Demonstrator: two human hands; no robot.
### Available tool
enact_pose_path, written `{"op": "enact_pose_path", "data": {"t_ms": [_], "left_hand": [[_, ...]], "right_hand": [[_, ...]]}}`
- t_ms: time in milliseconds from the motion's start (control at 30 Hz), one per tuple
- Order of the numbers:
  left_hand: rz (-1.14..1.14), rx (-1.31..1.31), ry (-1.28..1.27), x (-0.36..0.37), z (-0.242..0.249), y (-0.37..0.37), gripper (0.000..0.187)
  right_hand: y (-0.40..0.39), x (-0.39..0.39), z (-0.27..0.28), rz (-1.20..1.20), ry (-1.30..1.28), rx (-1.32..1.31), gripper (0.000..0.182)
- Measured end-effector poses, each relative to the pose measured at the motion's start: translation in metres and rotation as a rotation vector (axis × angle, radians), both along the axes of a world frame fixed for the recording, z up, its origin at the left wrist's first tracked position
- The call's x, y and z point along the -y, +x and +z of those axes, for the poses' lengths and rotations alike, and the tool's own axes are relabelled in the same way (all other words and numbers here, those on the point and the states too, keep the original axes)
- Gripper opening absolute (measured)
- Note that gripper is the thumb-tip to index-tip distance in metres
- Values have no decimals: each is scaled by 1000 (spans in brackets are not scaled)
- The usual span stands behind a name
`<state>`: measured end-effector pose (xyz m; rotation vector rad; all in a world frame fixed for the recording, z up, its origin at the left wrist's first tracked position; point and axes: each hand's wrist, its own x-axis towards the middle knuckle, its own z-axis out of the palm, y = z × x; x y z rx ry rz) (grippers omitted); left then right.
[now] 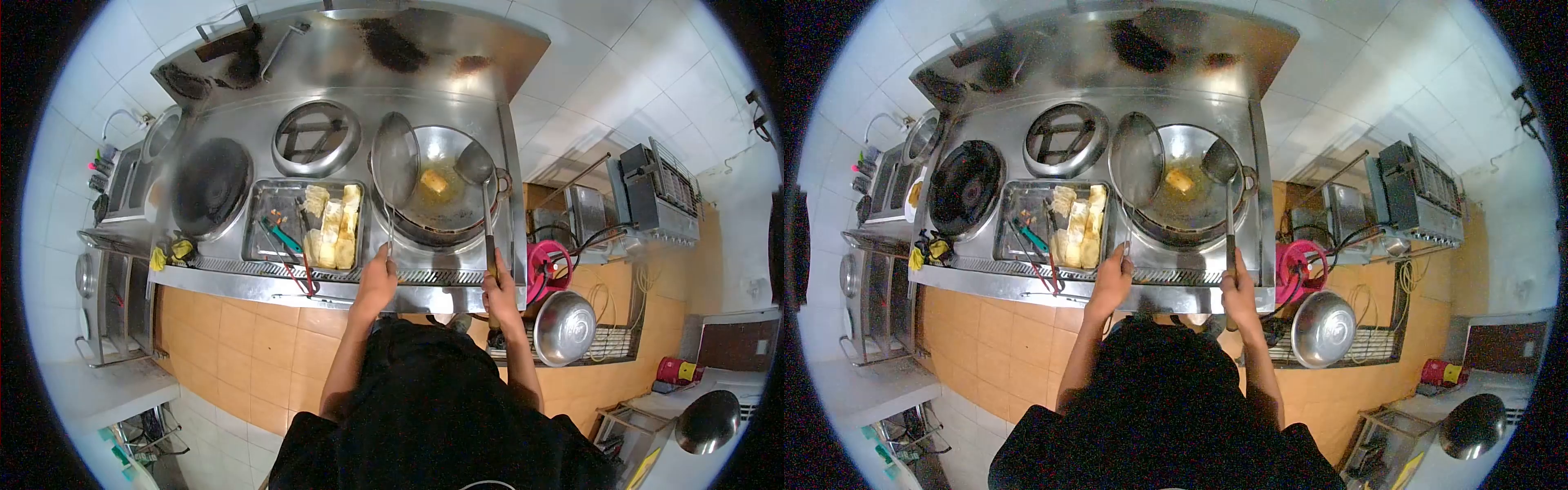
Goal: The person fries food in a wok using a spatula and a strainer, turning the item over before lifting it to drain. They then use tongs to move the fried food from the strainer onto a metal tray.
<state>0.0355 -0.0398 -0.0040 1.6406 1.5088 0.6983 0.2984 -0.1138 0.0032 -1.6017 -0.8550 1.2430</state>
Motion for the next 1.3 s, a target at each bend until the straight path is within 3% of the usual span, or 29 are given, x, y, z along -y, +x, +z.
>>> {"op": "enact_pose_path", "data": {"t_ms": [300, 467, 633, 867, 1133, 1300], "left_hand": [[-1, -72, 73, -7, -2, 4, 35], [42, -24, 23, -2, -8, 2, 34], [53, -15, -14, -3, -3, 2, 35], [-32, -115, 67, -9, -8, 6, 33], [-5, -64, 34, -2, -2, 5, 34], [54, -30, -30, -8, -11, 3, 37]], "right_hand": [[-16, -5, -2, 63, -34, -168, 66], [-5, -5, 17, 26, 17, 44, 62], [1, 1, 13, 12, -24, 69, 63], [-10, 4, -1, 84, -56, -97, 67], [11, 9, 11, 105, 37, 201, 67], [15, 19, 1, 90, 96, 222, 67]]}}
